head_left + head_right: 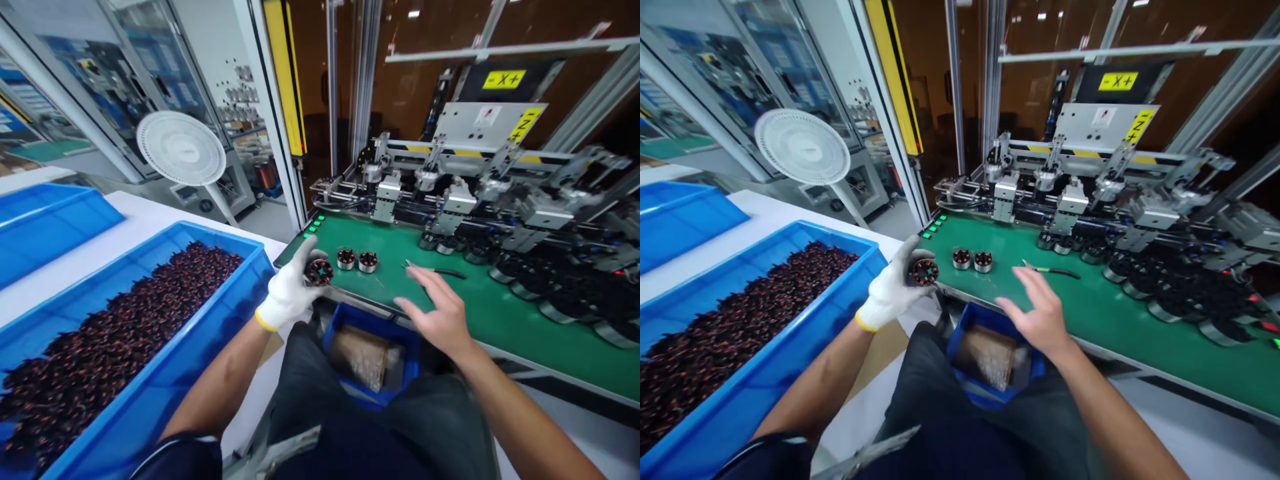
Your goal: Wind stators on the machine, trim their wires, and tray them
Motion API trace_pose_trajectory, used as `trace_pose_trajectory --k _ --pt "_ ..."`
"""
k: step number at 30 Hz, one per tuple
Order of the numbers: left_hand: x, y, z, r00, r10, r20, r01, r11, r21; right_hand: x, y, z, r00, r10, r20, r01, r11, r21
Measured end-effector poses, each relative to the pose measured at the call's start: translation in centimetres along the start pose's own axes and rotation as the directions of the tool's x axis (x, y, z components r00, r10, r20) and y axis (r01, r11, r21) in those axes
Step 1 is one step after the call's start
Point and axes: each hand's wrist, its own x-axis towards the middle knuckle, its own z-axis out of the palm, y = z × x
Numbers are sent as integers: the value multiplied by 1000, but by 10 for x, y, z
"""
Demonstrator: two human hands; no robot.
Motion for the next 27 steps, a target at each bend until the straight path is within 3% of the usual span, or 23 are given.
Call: trace_pose_trajectory --k 3,5,7,12,17,22,27 --pt "-37 19 10 966 242 -93 -252 961 -114 4 -65 3 982 -111 151 67 960 272" --pt "-50 27 17 912 382 -146 -404 899 -171 5 -92 7 977 -160 139 105 937 334" --pt "-55 30 22 881 442 -168 -469 860 -202 3 -103 8 976 -189 104 145 932 333" --pt "-57 31 30 873 447 -196 -480 861 -169 -4 -101 -3 947 -311 84 298 945 132" --pt "-59 36 33 804 571 -162 -581 814 -12 -6 -104 -6 915 -402 2 402 915 12" --pt "-59 42 29 738 669 -85 -658 742 127 -7 -106 -3 883 -469 -6 469 882 -49" --pt "-58 46 24 746 659 -96 -642 750 158 -11 -104 -7 880 -470 -70 462 881 -106"
